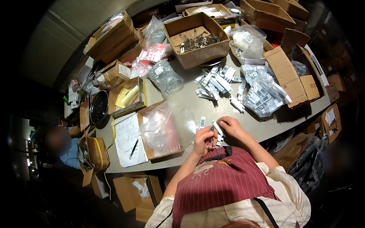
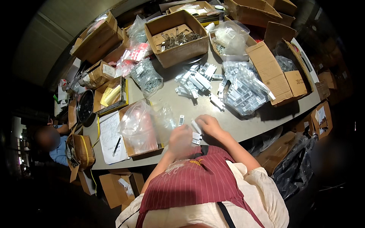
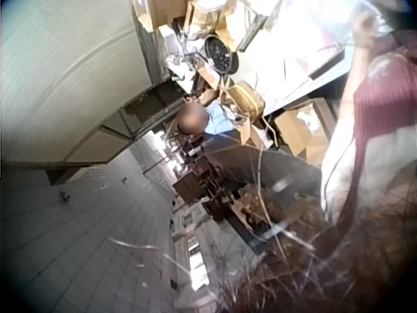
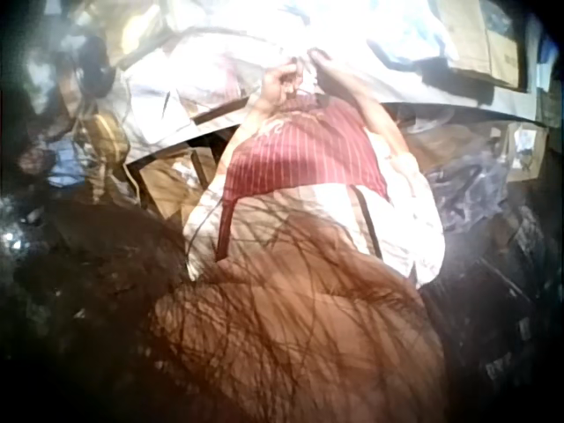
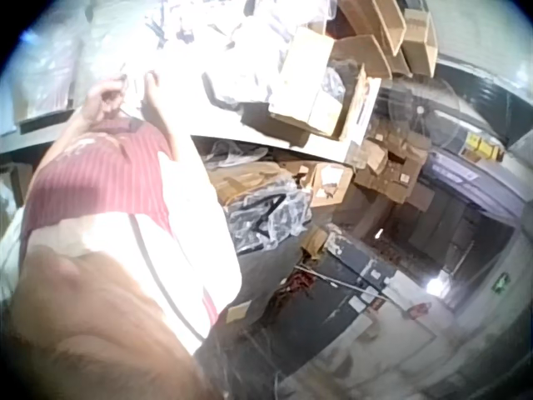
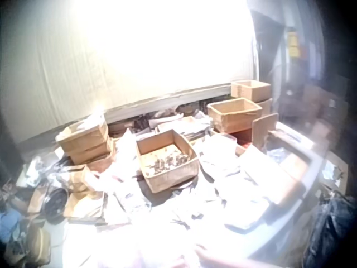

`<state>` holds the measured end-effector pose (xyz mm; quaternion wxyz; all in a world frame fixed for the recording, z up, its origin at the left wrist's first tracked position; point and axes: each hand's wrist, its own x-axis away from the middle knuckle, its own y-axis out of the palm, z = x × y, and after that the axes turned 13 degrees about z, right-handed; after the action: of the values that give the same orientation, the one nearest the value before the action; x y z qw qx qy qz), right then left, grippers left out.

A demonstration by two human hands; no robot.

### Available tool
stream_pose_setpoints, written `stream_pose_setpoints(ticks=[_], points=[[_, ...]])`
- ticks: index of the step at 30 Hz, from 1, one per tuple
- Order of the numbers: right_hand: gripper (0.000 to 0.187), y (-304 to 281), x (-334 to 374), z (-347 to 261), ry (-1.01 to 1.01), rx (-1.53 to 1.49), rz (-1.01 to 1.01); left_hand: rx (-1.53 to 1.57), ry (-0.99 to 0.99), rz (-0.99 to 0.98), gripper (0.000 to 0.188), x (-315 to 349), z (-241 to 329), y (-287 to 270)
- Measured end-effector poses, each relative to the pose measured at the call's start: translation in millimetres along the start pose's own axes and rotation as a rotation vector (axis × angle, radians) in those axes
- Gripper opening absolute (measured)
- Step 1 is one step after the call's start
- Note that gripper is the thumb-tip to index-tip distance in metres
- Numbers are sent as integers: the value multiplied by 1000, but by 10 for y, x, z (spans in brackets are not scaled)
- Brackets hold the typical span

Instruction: The person repeatedly picks small white rectangular components from a pile on the table and places them into clear plastic bags. The filled bags are set aside on the table as the task progresses.

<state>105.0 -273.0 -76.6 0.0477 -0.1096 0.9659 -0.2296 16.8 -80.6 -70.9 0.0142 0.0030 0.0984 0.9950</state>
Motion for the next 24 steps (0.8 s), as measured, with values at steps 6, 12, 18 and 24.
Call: stream_pose_setpoints(ticks=[6, 12, 18, 24], points=[[21, -391, -314, -324, -338, 632, 437, 223, -194, 134, 25, 2, 462, 166], [25, -370, -436, -100, -321, 835, 421, 269, -387, 284, 14, -28, 356, 194], [22, -464, -559, -129, -215, 777, 292, 291, -451, 402, 17, -21, 309, 152], [25, -707, -381, -244, 431, -440, -137, 379, -405, 383, 30, -40, 141, 126]])
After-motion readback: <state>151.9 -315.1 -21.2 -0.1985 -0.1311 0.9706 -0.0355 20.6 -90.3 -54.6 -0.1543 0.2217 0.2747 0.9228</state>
